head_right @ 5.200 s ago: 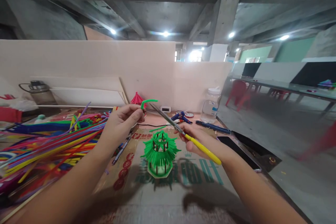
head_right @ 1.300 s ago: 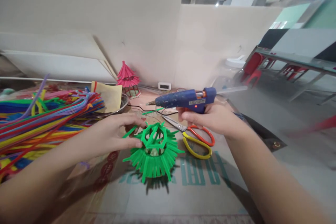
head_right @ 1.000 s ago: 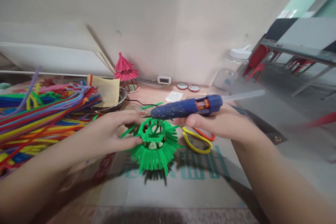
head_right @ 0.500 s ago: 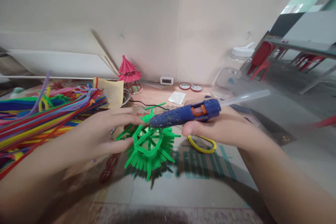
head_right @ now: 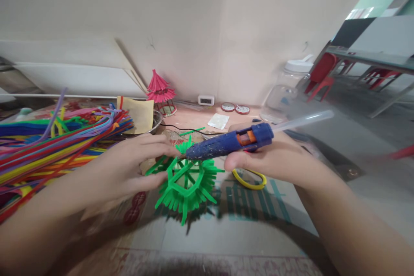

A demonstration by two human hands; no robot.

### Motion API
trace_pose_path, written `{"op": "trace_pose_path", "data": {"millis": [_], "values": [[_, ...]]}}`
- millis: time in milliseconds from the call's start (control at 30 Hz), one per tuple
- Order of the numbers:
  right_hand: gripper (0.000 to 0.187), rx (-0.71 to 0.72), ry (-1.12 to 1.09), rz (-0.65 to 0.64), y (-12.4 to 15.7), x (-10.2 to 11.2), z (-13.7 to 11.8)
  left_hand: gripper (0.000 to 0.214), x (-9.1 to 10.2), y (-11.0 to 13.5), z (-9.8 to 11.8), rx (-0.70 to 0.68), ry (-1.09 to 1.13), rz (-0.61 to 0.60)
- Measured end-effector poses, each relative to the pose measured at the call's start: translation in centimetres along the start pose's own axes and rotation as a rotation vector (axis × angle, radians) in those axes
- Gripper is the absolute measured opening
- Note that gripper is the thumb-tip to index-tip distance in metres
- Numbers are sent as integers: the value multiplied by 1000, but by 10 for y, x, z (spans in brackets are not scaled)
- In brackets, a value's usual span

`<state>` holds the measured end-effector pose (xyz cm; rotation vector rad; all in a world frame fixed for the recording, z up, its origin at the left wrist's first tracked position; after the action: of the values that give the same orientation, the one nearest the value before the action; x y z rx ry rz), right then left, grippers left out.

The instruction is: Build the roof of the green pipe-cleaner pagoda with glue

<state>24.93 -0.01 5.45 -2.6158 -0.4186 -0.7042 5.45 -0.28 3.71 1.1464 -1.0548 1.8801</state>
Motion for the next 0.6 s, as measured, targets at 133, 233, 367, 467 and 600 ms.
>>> {"op": "trace_pose_path", "data": {"millis": [133, 233, 367, 467, 600], "values": [[42, -9, -18, -4, 1, 0, 4, 21, 0, 0, 0, -14, -7, -1], [43, 0, -3, -6, 1, 0, 3, 21, 0, 0, -1, -12, -1, -2], [44, -8, 19, -13, 1, -1, 2, 20, 0, -1, 0, -15, -6, -2], [46, -42, 52, -2, 2, 1, 4, 19, 1, -1, 1, -12, -15, 2], [45, -102, 59, -10, 2, 1, 9, 19, -1, -2, 0, -2, -1, -11]]}}
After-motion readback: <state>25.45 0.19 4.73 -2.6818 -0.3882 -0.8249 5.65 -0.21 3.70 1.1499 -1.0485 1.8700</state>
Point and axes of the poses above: each hand's wrist, its own y-axis away from the middle knuckle, its own x-axis out of the back of the hand, z = x × y, the point moved 8 cm from there along -y, towards the middle knuckle, and after that the axes turned 6 degrees about -x, right-handed, at the moved point
